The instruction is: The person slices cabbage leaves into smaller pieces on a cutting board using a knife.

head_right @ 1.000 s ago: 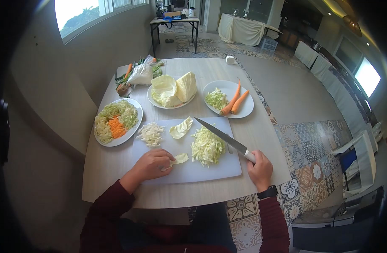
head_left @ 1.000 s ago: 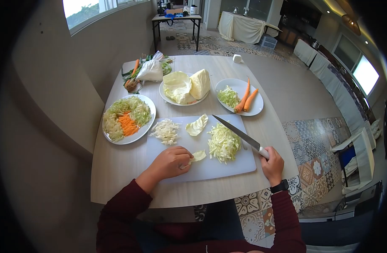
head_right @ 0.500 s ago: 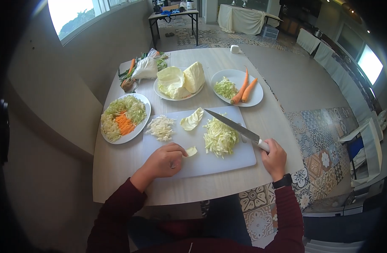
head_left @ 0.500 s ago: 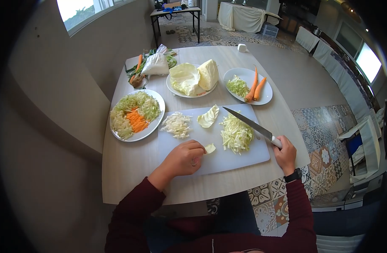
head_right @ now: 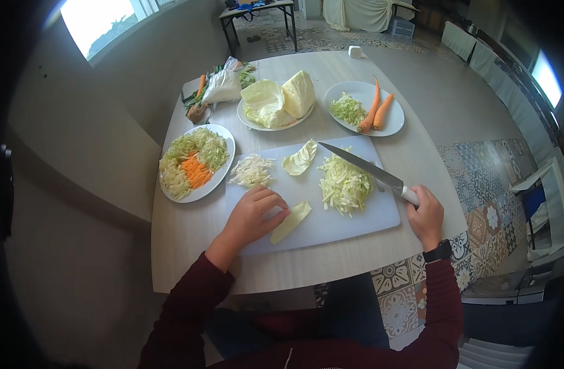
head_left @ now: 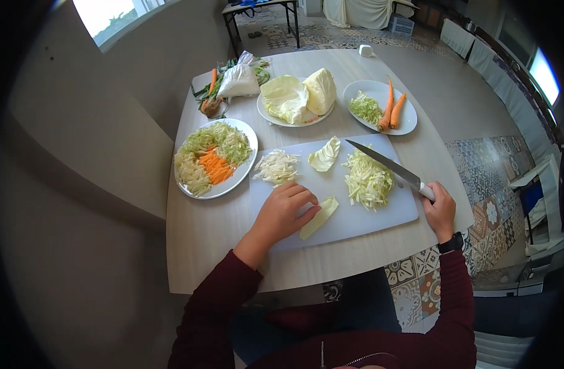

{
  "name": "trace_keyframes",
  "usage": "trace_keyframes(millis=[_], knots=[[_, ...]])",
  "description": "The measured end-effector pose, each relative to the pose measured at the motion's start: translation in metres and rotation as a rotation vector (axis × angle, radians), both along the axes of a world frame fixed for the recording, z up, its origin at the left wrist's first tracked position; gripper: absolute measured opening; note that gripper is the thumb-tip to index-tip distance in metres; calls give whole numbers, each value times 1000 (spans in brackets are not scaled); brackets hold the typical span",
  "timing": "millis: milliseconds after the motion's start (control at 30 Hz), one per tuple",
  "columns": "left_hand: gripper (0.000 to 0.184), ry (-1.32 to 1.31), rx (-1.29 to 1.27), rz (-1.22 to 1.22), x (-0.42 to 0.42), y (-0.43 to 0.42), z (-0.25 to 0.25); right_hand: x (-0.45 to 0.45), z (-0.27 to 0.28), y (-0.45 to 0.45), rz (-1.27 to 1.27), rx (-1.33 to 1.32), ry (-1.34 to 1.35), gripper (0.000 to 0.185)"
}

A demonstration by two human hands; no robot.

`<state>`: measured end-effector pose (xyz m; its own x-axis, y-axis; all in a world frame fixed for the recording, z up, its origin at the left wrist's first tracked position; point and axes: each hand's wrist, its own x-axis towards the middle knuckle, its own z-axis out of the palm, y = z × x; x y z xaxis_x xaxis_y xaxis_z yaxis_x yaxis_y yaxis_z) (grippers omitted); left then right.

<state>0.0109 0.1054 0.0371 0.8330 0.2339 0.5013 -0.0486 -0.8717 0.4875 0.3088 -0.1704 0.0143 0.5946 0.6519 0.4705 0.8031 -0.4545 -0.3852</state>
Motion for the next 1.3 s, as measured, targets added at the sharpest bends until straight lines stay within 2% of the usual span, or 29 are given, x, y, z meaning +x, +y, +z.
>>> trace_keyframes(millis=[600,833,967,1000,1100,1300], knots=[[18,-5,42,-135,4,-6,-8,0,-2,-5,29,37,-18,22],[20,43,50,-139,2,-7,-9,-60,10,-27,53,41,65,20],[22,36,22,-143,2,-7,-8,-100,31,-41,121,-49,204,28],[22,36,21,-147,3,-5,-7,-104,34,-45,176,-105,249,34],[23,35,12,-153,2,-6,-11,-125,55,-48,222,-285,340,37],[23,42,21,-156,3,-7,-12,-149,65,-50,241,-281,321,40]])
